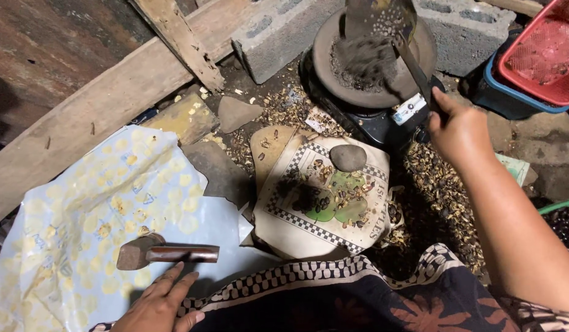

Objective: The person roasts cocoa beans in a pan over a gas stove, then uses a stone to crack the beans on a cutting board. They separate the beans from the shells by hand and use a hammer to crack more beans on a white sack.

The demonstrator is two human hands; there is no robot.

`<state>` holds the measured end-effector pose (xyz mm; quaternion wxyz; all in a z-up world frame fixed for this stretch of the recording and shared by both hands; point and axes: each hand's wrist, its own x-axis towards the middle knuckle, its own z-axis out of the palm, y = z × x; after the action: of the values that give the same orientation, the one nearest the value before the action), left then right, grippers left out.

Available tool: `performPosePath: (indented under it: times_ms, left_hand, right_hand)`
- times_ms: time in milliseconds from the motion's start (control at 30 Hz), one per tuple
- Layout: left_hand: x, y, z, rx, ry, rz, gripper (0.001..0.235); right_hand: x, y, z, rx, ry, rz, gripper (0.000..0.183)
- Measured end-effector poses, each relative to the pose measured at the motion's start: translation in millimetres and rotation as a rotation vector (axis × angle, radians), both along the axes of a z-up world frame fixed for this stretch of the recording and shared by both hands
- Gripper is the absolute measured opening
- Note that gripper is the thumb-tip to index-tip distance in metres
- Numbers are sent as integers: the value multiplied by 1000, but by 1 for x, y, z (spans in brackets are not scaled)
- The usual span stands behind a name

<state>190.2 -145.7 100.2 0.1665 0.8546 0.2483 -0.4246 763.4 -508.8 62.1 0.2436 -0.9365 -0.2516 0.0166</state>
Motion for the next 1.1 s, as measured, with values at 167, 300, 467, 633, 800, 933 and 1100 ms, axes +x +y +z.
performPosePath:
  times_ms: [167,300,467,633,800,933,1100]
  left_hand:
    - [3,3,2,-49,70,36,90]
    - [14,-1,15,-53,128,75,88]
    - [13,-7,13,37,38,72,87]
    - [0,-1,4,23,-49,21,87]
    - [-12,3,-8,31,-111,-4,90]
    - [-12,7,-11,8,-134,-10,89]
    - [1,1,9,28,-61,18,87]
  right_hand:
    - [41,-11,-24,-224,20,-162,51]
    - [16,13,20,18,614,-218,35]
    - [-3,38,-2,420,989,-277,37]
    - [-1,9,-21,211,322,-153,49]
    - [12,-17,-27,81,2,-10,53]
    - [63,-26,-75,159,-147,12,47]
    - [57,-16,-61,246,6,115,50]
